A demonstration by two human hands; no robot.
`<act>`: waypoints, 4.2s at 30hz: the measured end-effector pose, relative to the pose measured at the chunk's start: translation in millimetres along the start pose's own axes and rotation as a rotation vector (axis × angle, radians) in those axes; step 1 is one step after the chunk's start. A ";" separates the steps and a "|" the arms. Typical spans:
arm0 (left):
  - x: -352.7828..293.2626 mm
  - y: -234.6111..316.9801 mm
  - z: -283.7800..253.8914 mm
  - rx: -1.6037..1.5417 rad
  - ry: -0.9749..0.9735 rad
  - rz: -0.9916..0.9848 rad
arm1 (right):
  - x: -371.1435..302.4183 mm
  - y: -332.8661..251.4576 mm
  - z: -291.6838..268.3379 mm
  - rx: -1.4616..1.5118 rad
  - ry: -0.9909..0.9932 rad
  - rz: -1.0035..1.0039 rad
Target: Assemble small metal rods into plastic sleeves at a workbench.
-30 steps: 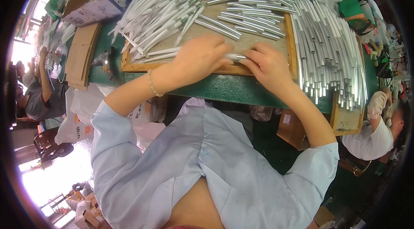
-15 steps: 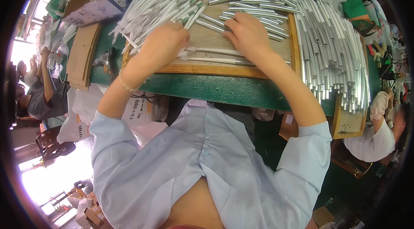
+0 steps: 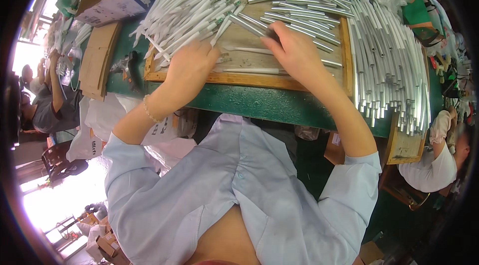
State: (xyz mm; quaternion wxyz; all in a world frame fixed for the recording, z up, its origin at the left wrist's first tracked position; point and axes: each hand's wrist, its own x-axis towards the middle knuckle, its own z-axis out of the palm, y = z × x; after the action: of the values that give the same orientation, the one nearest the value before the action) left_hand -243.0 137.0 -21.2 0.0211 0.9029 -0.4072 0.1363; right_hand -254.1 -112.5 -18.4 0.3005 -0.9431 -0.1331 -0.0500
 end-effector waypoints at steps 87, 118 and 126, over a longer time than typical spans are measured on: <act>-40.8 24.4 -32.0 -1.454 0.309 -0.663 | -13.0 -58.7 58.0 1.278 0.348 0.343; -52.0 90.9 -39.8 -1.046 0.039 -0.291 | -126.1 -54.5 -22.0 -0.066 0.087 -0.298; -63.1 114.1 -45.1 -0.934 0.135 -0.180 | -158.8 -64.6 -28.2 -0.174 0.144 -0.358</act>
State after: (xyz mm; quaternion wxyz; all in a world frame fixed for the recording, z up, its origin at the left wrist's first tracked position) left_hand -377.6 113.7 -2.7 0.4626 0.8175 -0.3429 -0.0054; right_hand -425.0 -113.3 12.6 0.2129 -0.9209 -0.2718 -0.1812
